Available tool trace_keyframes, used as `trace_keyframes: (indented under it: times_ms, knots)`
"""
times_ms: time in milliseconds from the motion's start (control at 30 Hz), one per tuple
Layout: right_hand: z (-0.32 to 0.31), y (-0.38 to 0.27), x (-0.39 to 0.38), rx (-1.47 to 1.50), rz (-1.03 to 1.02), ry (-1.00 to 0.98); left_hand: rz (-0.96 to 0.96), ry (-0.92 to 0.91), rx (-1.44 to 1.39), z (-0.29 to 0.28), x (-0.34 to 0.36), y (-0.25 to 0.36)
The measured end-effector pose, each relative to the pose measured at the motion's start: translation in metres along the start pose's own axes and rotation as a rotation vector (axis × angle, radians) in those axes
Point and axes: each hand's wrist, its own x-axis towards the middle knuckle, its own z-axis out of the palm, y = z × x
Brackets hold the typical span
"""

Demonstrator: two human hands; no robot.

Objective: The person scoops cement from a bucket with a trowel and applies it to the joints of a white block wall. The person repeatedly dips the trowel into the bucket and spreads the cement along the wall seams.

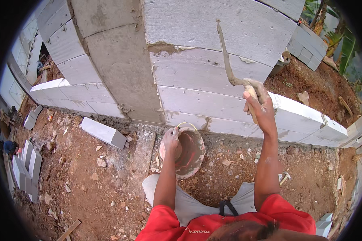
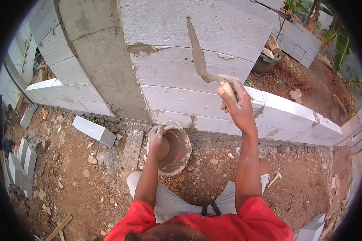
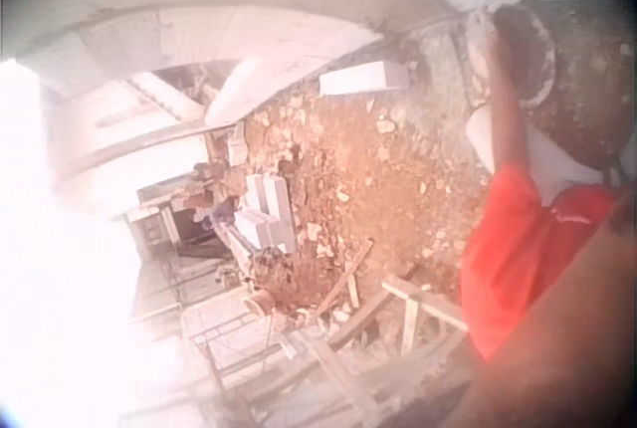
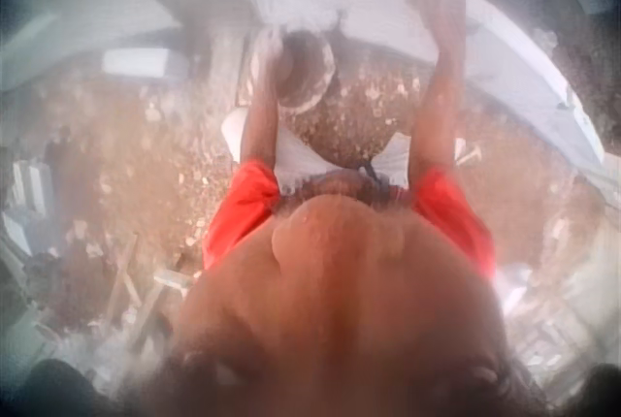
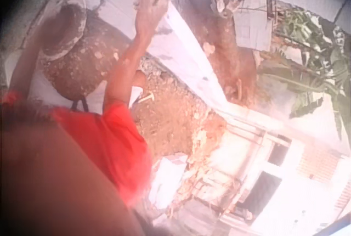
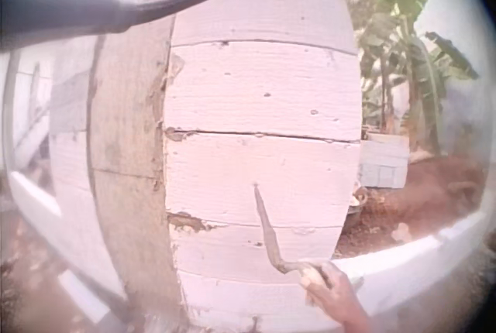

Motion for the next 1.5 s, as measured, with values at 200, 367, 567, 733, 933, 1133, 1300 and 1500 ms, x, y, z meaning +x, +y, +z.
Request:
trace_keyframes:
  times_ms: [200,367,567,733,933,1133,1300,1500]
  knots:
    - [0.005,-0.083,0.072,-0.595,-0.464,0.208,0.017,-0.045,-0.112,0.012,-0.009,0.034]
    - [0.002,-0.121,0.107,-0.879,-0.674,0.266,0.004,-0.087,-0.104,0.03,0.005,0.012]
    - [0.026,-0.148,0.122,-0.927,-0.706,0.277,0.043,-0.071,-0.006,0.031,0.025,-0.015]
    - [0.027,-0.142,0.129,-0.934,-0.601,0.251,-0.002,-0.101,0.031,0.04,0.023,-0.012]
    - [0.017,-0.149,0.111,-0.955,-0.47,0.171,-0.044,-0.098,0.011,0.033,0.024,-0.012]
    - [0.012,-0.172,0.065,-0.714,-0.236,0.1,-0.019,-0.114,0.016,0.023,0.021,-0.008]
    - [0.03,-0.168,0.069,-0.574,-0.295,0.185,0.041,-0.077,0.016,0.03,0.011,0.001]
    - [0.065,-0.163,0.072,-0.52,-0.243,0.145,0.029,-0.07,0.047,0.032,0.011,-0.001]
